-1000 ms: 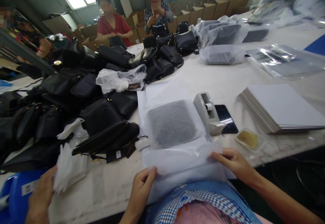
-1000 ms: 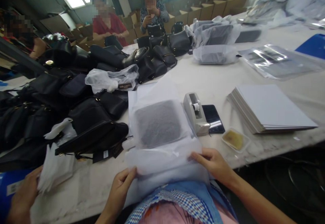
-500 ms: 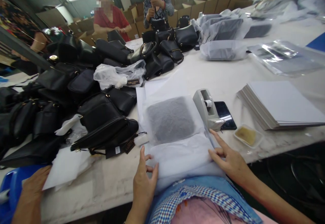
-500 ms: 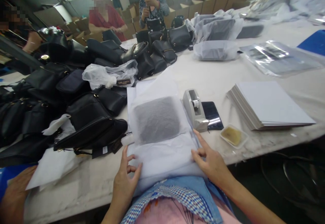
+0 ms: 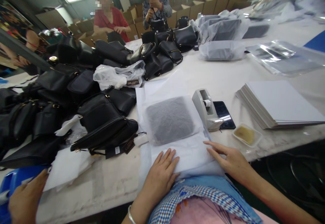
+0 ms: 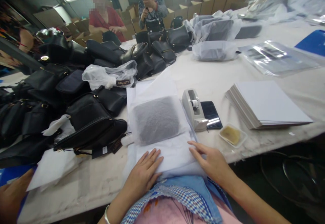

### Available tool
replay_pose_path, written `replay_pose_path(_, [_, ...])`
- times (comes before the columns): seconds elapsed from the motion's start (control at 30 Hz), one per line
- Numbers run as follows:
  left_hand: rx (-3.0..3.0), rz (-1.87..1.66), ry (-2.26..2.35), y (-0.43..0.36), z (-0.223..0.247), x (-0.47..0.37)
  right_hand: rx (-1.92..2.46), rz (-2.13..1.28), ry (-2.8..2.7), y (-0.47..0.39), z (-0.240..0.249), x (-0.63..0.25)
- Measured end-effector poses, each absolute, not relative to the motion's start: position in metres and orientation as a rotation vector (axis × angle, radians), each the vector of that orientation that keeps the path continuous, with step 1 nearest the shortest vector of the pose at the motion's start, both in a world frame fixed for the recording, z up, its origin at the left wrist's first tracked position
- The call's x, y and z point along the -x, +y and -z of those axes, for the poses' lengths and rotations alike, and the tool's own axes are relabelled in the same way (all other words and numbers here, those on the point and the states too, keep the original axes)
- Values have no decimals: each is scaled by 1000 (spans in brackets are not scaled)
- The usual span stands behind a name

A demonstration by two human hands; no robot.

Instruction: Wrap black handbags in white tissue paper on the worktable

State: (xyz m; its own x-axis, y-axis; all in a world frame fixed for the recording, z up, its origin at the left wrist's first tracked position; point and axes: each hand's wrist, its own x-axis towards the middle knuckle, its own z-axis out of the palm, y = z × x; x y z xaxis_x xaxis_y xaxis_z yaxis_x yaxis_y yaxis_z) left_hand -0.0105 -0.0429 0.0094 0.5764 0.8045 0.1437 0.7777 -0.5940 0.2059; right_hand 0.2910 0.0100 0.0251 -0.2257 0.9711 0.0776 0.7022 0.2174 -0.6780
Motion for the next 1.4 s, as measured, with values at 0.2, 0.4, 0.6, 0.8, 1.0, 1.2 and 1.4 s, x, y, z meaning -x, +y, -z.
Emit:
replay_pose_path(0.2, [-2615, -334, 1335, -39, -20, 11, 820, -95, -2546, 13, -44, -287])
replay_pose_path(0.4, [-2498, -393, 1302, -29, -42, 15, 671, -251, -2586, 40, -33, -279])
replay_pose_path(0.6, [-2342, -496, 1336, -26, -49, 36, 867, -536, -2333, 56, -36, -285])
replay_pose_path(0.8, [-2098, -949, 1421, -29, -27, 65, 1065, -871, -2025, 59, -40, -275])
replay_pose_path(1.0, [-1958, -1174, 1484, -18, -20, 59, 1078, -738, -1846, 71, -25, -263])
replay_pose_path(1.2, [-2060, -1357, 1714, -2, -12, 49, 1189, -307, -1863, 85, -8, -251])
replay_pose_path(1.4, [-1912, -1307, 1799, 5, -9, 40, 1291, -273, -1858, 98, -5, -238])
